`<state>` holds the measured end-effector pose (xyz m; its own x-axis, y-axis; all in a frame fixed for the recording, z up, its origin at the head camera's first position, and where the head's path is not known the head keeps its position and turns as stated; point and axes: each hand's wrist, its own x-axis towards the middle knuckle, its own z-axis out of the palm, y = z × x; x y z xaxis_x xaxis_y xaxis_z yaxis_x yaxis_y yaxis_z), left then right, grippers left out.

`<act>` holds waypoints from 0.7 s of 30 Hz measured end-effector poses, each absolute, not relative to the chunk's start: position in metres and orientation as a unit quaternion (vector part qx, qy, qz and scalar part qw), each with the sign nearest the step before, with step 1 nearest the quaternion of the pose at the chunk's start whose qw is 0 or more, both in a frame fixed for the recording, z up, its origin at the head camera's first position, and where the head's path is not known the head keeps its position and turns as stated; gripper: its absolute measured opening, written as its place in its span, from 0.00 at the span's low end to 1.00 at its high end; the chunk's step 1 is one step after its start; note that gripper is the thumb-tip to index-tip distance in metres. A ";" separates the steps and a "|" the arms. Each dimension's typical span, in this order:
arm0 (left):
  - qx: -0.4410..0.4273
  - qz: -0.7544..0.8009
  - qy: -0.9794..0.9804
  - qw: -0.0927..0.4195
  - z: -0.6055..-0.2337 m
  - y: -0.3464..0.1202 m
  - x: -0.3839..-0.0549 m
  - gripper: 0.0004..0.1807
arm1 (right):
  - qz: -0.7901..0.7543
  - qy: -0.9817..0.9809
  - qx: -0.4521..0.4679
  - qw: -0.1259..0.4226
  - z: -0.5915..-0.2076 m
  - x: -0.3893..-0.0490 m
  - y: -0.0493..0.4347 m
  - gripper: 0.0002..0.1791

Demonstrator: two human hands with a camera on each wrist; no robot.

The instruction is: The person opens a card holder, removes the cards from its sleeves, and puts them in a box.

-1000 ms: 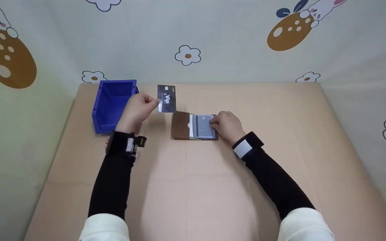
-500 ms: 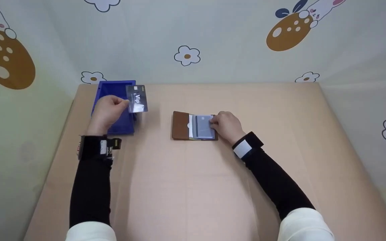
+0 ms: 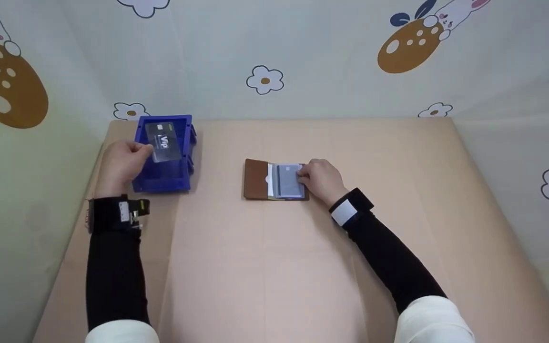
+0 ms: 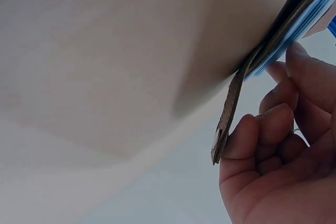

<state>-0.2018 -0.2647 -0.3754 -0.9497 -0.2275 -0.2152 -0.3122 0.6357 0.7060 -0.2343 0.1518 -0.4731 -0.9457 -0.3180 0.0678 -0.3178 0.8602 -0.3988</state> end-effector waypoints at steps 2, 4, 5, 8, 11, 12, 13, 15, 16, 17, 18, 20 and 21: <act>-0.147 0.381 0.912 0.044 -0.376 -0.268 -0.202 0.20 | -0.206 0.964 -0.166 0.000 -0.473 -0.234 0.152 0.10; -0.146 0.361 0.920 0.039 -0.378 -0.271 -0.203 0.20 | -0.206 0.964 -0.167 -0.002 -0.473 -0.234 0.152 0.10; -0.146 0.352 0.924 0.037 -0.379 -0.271 -0.203 0.20 | -0.206 0.964 -0.167 -0.003 -0.473 -0.234 0.152 0.10; -0.145 0.328 0.933 0.042 -0.384 -0.272 -0.205 0.22 | -0.207 0.963 -0.170 -0.006 -0.472 -0.234 0.152 0.10; -0.145 0.315 0.936 0.052 -0.388 -0.269 -0.206 0.23 | -0.208 0.963 -0.170 -0.004 -0.472 -0.234 0.152 0.10; -0.145 0.314 0.937 0.055 -0.389 -0.268 -0.207 0.23 | -0.208 0.963 -0.170 -0.003 -0.472 -0.234 0.152 0.10; -0.145 0.314 0.937 0.057 -0.390 -0.267 -0.207 0.23 | -0.208 0.963 -0.170 -0.002 -0.472 -0.234 0.152 0.10; -0.143 0.312 0.937 0.058 -0.392 -0.265 -0.207 0.22 | -0.208 0.963 -0.169 -0.001 -0.472 -0.235 0.152 0.10; -0.142 0.313 0.937 0.060 -0.393 -0.264 -0.207 0.22 | -0.207 0.963 -0.170 -0.001 -0.473 -0.235 0.152 0.10; -0.141 0.312 0.937 0.061 -0.393 -0.263 -0.208 0.22 | -0.206 0.964 -0.170 -0.001 -0.473 -0.235 0.152 0.10; -0.141 0.308 0.939 0.060 -0.394 -0.262 -0.208 0.21 | -0.205 0.964 -0.170 -0.001 -0.473 -0.235 0.152 0.10; -0.142 0.284 0.947 0.045 -0.396 -0.261 -0.210 0.19 | -0.203 0.964 -0.169 -0.003 -0.473 -0.235 0.152 0.10; -0.145 0.268 0.952 0.038 -0.397 -0.261 -0.210 0.19 | -0.203 0.964 -0.169 -0.004 -0.473 -0.234 0.152 0.10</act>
<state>-0.2101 -0.2605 -0.3970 -0.9550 -0.2557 -0.1505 -0.2967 0.8147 0.4982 -0.2344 0.1522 -0.4727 -0.9426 -0.3251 0.0758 -0.3281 0.8605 -0.3896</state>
